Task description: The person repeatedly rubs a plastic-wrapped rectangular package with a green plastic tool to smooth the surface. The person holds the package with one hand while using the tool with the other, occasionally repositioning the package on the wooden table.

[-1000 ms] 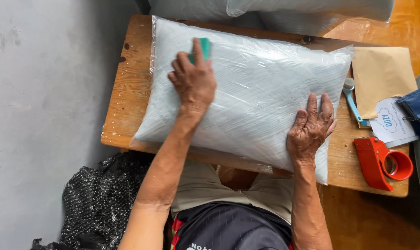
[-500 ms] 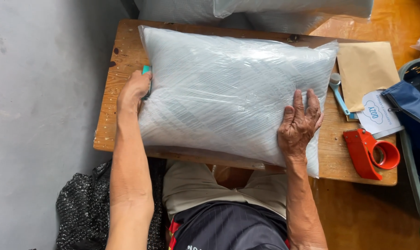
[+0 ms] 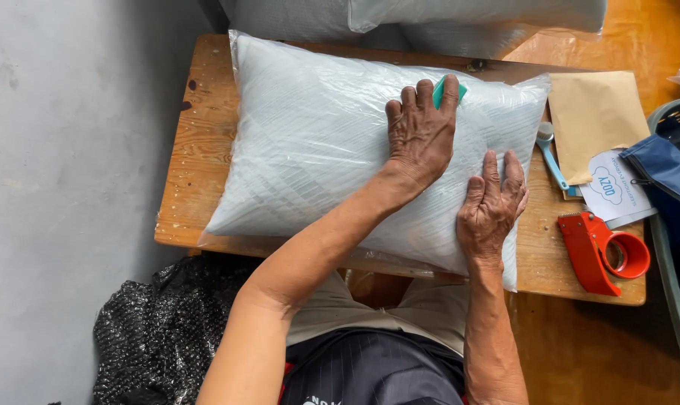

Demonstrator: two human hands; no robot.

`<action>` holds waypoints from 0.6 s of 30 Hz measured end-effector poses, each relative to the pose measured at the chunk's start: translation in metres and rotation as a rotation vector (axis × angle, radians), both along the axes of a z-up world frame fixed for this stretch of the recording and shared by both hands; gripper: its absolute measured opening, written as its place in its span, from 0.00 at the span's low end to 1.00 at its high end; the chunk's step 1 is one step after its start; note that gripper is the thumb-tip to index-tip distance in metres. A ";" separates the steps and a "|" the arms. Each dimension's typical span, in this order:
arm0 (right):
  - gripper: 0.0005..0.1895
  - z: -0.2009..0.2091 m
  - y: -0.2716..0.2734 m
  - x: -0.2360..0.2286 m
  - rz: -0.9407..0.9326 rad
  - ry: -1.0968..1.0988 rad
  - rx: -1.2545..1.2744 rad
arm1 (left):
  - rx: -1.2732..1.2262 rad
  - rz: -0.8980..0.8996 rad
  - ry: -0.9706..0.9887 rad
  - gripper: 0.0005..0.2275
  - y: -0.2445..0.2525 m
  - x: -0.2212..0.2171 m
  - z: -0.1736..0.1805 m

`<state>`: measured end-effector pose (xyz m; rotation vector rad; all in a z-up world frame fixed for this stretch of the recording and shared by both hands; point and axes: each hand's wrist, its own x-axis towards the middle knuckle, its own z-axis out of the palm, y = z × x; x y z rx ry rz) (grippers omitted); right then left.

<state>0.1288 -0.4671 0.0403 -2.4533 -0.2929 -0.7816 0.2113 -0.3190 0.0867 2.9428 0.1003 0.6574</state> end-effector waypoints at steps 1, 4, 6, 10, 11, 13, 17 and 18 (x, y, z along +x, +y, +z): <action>0.23 0.002 0.000 0.000 0.003 -0.001 -0.002 | -0.002 0.003 -0.001 0.29 0.013 0.003 0.001; 0.22 0.004 0.002 0.003 0.017 0.031 0.043 | 0.007 0.030 0.171 0.27 0.067 0.017 0.007; 0.22 0.000 0.002 0.001 0.001 0.008 0.006 | -0.037 0.262 0.253 0.27 0.123 0.024 0.012; 0.23 0.002 0.007 0.000 0.000 0.003 0.018 | -0.290 0.439 0.343 0.20 0.221 0.015 0.024; 0.24 0.001 0.008 0.000 -0.013 0.024 0.014 | -0.382 0.529 0.375 0.20 0.233 0.012 0.024; 0.24 0.002 0.009 -0.001 -0.030 0.045 0.006 | -0.476 0.613 0.409 0.21 0.250 0.005 0.023; 0.24 0.004 0.010 -0.002 -0.026 0.051 0.013 | -0.774 0.609 0.445 0.21 0.275 -0.002 0.011; 0.24 0.004 0.010 -0.003 -0.030 0.071 0.015 | -0.828 0.617 0.474 0.22 0.283 -0.002 0.003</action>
